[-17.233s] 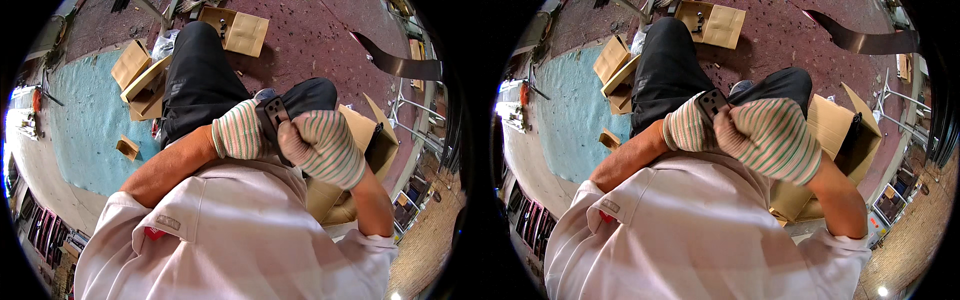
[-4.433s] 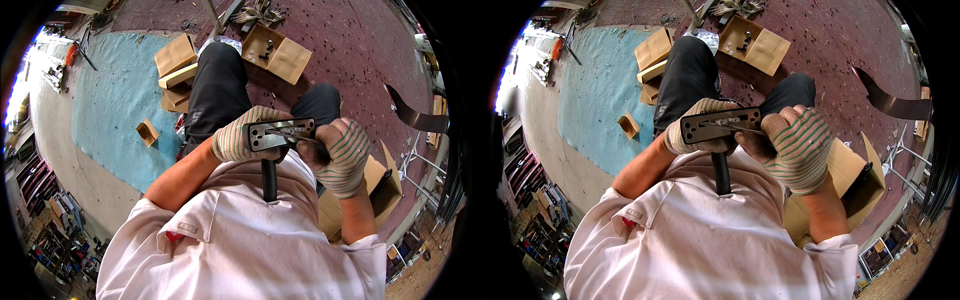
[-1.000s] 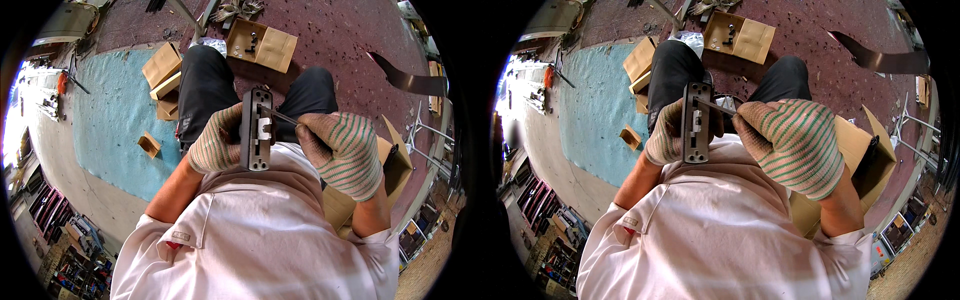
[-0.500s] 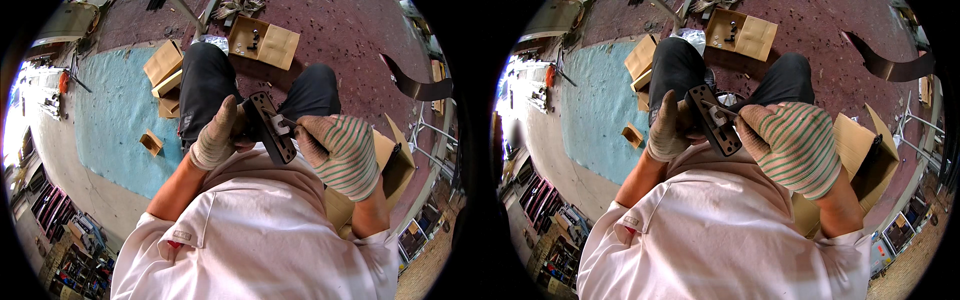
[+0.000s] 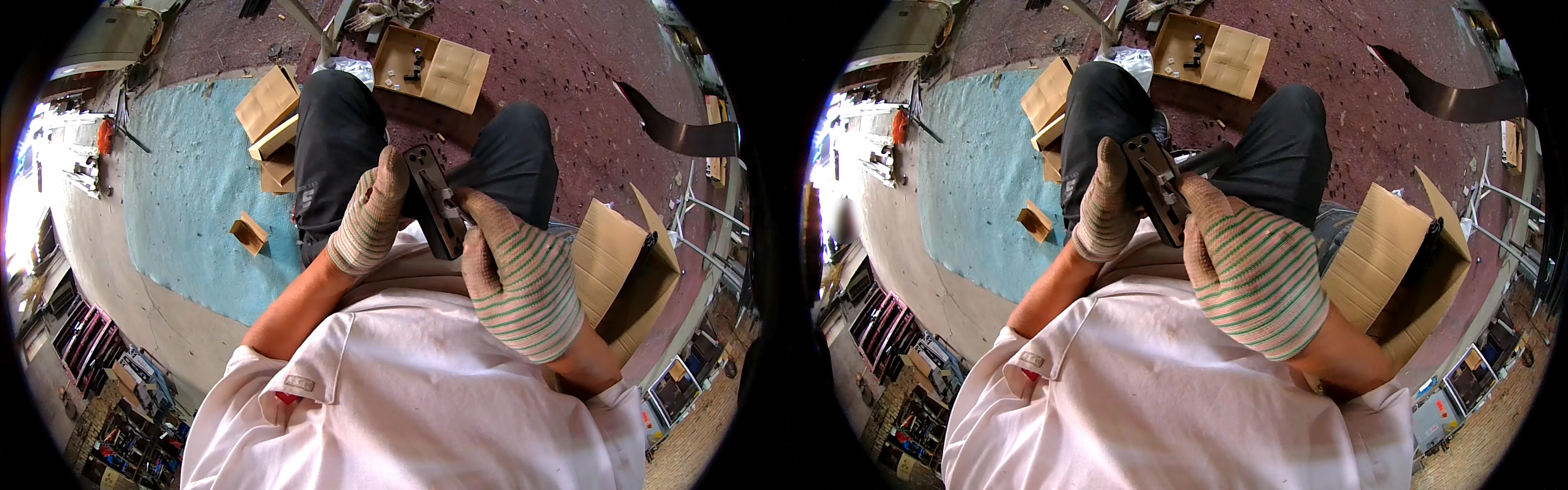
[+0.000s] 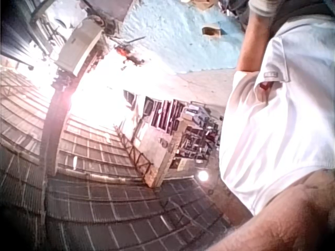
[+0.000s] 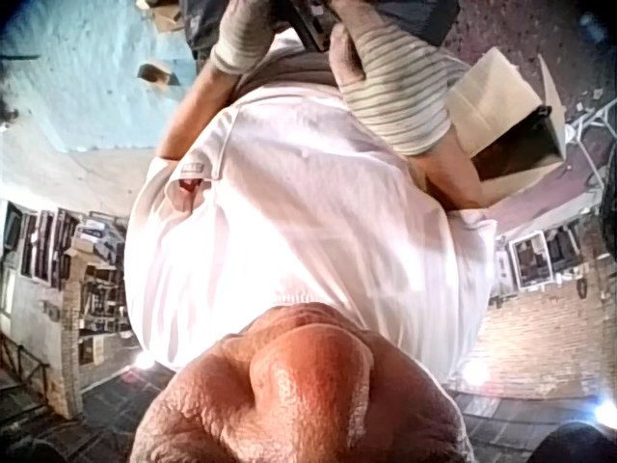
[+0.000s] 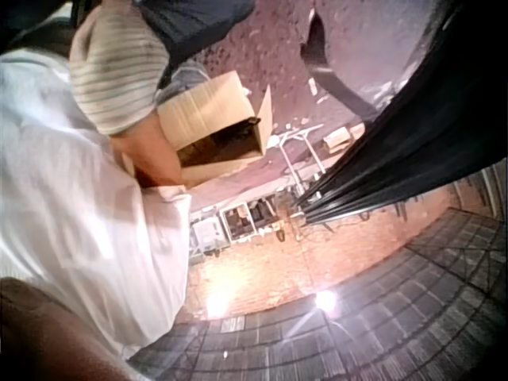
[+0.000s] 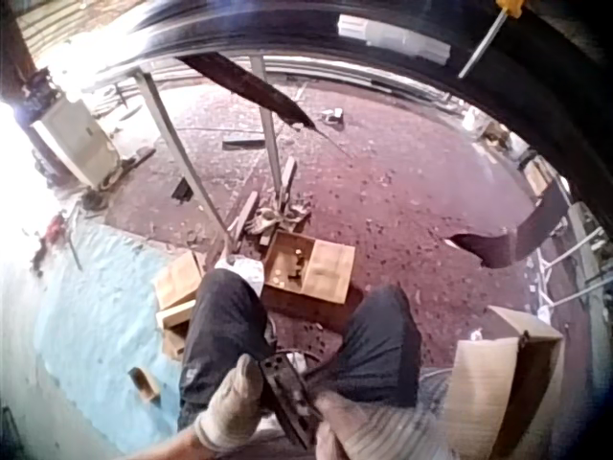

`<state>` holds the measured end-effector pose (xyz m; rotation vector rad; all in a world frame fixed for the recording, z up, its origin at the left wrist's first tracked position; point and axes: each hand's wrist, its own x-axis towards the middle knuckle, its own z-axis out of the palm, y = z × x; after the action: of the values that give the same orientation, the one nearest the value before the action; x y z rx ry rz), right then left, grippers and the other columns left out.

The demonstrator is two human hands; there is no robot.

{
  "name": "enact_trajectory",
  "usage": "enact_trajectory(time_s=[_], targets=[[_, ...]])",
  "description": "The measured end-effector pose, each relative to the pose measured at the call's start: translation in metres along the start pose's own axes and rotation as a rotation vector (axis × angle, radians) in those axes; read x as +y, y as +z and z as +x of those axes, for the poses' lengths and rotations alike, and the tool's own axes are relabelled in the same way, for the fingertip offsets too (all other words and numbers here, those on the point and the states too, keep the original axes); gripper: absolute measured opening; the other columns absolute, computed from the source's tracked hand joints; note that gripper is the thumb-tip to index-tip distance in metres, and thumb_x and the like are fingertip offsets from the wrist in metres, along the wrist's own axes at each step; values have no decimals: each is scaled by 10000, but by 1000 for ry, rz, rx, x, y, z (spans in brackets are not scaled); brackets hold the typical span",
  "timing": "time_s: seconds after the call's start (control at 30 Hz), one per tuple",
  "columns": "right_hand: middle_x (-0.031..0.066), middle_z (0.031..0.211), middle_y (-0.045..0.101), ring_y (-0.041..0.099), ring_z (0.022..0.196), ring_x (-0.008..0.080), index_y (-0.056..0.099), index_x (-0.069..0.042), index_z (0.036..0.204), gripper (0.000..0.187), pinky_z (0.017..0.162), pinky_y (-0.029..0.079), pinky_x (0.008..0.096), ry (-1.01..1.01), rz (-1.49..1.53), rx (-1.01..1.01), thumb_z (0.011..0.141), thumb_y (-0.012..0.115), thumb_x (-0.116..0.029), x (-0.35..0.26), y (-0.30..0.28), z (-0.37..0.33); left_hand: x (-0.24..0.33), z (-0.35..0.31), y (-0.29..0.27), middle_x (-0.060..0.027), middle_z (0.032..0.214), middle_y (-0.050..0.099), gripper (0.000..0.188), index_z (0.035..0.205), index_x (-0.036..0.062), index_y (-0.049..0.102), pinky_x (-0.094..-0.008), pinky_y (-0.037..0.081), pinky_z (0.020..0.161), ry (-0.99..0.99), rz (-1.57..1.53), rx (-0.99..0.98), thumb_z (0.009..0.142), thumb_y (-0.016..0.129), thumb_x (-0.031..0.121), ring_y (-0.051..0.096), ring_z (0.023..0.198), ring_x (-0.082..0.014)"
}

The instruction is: The person sits on the floor and disassembles a door lock mechanism using a screwdriver. They remove screws, separate the internal components, and reassemble the lock.

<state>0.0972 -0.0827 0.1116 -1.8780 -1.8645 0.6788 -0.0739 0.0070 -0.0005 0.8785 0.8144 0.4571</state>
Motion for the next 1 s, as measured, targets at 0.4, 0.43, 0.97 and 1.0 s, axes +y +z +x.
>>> enact_trajectory(time_s=[0.4,0.43,0.97,1.0], targets=[[184,1132,634,649,985,284,539,20,1259,338,880,494,339,135,360,149,945,531,-104,-22,18,4,29,-7,29,-72,803,651,715,953,51,619,-239,508,613,205,-165,256,899,407,732,628,688,-135],[169,1124,633,641,970,256,538,17,1259,334,873,492,327,109,365,172,950,529,-109,-21,20,5,34,-9,31,-71,799,649,716,951,50,617,-237,504,599,216,-134,279,899,405,732,623,677,-131],[173,1133,640,684,835,220,421,-4,1389,425,751,532,320,40,814,83,992,481,-144,-7,46,-1,6,-12,7,-122,920,644,492,1151,-6,533,-226,528,616,375,-197,138,984,489,454,648,739,-154],[193,1175,635,695,840,248,408,1,1403,436,747,538,332,-56,717,125,995,466,-140,-5,48,1,4,-11,6,-123,949,633,468,1179,-3,505,-231,526,641,379,-215,126,978,499,420,643,770,-158]])
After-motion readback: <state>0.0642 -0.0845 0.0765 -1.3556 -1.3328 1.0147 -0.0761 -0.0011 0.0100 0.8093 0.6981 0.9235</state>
